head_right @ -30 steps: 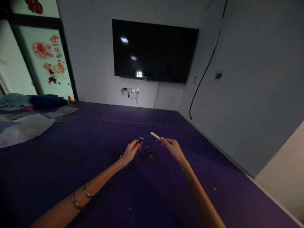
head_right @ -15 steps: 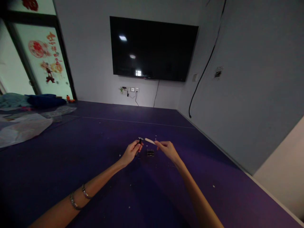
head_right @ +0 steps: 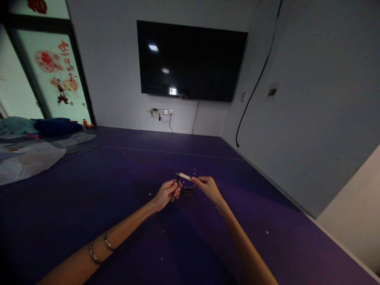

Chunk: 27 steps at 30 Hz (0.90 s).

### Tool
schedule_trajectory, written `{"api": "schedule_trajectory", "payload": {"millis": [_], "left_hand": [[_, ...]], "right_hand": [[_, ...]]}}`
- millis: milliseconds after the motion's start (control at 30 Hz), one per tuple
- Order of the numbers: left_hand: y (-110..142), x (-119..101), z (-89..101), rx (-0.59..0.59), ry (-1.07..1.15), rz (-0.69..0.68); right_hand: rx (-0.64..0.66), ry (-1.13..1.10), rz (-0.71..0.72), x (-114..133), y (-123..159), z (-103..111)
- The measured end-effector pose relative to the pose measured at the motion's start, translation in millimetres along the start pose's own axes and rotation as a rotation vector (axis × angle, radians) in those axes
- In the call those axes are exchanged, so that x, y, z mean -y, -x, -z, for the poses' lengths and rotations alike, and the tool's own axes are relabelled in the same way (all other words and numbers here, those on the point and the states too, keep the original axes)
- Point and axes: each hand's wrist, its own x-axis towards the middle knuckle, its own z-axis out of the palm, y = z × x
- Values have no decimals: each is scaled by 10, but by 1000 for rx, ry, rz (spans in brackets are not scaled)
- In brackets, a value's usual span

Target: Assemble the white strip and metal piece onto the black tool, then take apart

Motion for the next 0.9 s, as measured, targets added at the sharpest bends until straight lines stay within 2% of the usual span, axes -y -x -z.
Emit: {"api": "schedule_trajectory", "payload": {"millis": [133, 233, 367, 600, 767, 900], "left_hand": [[28, -15, -33, 65, 113, 52], [35, -32, -40, 113, 193, 71], [31, -51, -37, 124, 268, 71], [65, -95, -81, 139, 304, 116], [62, -92, -55, 110, 319, 81], [64, -97, -48, 91, 297, 76]], "right_hand": [[-3, -1, 13, 49, 4, -39], [4, 5, 4, -20, 10, -37], [-16, 4, -12, -76, 14, -10], [-45, -18, 14, 53, 23, -82], [-37, -14, -18, -63, 30, -72], [-58, -16, 12, 14, 33, -81]]}}
